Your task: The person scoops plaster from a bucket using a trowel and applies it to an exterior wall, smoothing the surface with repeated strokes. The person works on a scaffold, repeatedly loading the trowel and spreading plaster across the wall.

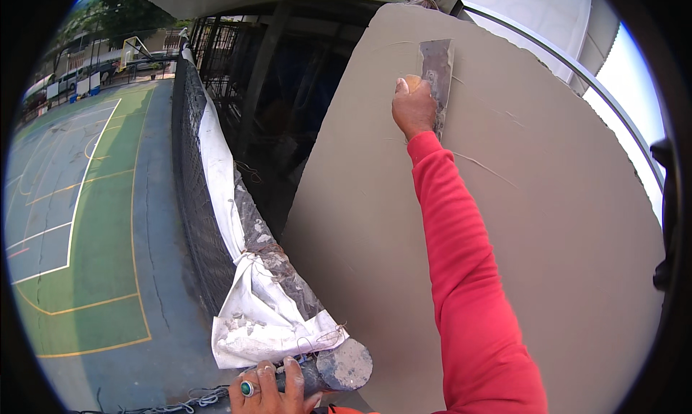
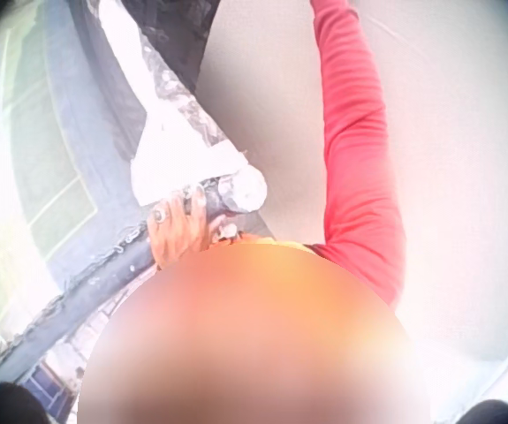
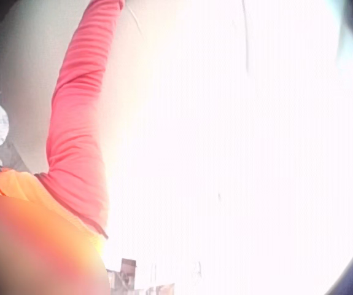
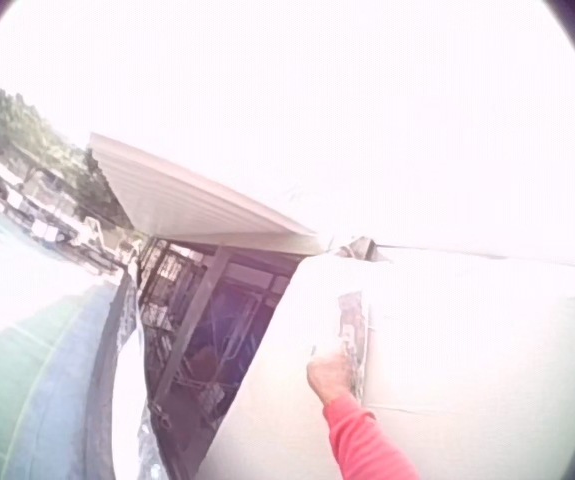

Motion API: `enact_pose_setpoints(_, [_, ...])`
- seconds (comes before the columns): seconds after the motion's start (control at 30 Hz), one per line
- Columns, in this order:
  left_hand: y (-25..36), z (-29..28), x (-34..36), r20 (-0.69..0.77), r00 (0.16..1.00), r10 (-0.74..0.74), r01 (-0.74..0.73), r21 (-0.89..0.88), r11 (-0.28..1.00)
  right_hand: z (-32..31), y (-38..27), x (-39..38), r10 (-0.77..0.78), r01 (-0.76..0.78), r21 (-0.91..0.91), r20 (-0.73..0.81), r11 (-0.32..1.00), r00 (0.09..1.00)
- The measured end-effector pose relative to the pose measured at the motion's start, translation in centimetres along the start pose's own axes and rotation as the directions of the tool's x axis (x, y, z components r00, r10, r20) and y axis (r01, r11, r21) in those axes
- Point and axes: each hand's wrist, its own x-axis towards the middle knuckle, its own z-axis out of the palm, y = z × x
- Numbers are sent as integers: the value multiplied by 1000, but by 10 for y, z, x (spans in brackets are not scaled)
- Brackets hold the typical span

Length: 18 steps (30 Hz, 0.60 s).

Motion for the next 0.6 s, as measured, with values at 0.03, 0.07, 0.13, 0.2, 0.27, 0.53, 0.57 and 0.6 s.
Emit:
enact_pose_setpoints(0.03, [-1,0,0,-7,1000,11,-11,7,1000,-17,7,-7,-3,4,16,-34,1000,999])
enact_pose_setpoints(0.07, [-1,0,0,-15,1000,24,-24,14,1000,-36,14,-15,-6,8,30,-70,1000,998])
enact_pose_setpoints(0.13, [-1,-1,-1,-21,999,28,-28,-19,999,-77,30,-35,-35,47,95,-132,994,991])
enact_pose_setpoints(0.2, [1,-2,-1,-68,996,53,-56,-44,997,-117,45,-56,-14,43,175,-164,984,986])
enact_pose_setpoints(0.27, [4,-5,-3,-44,998,37,-39,-37,999,-161,59,-77,46,1,274,-167,962,985])
enact_pose_setpoints(0.53, [5,-5,-8,-35,999,28,-30,-66,997,-320,105,-194,164,-70,455,-170,888,972])
enact_pose_setpoints(0.57, [6,-4,-9,-53,998,31,-34,-58,998,-340,111,-210,187,-90,471,-162,877,969])
enact_pose_setpoints(0.6, [7,-4,-9,-72,997,32,-36,-47,998,-358,116,-226,165,-74,506,-138,860,977])
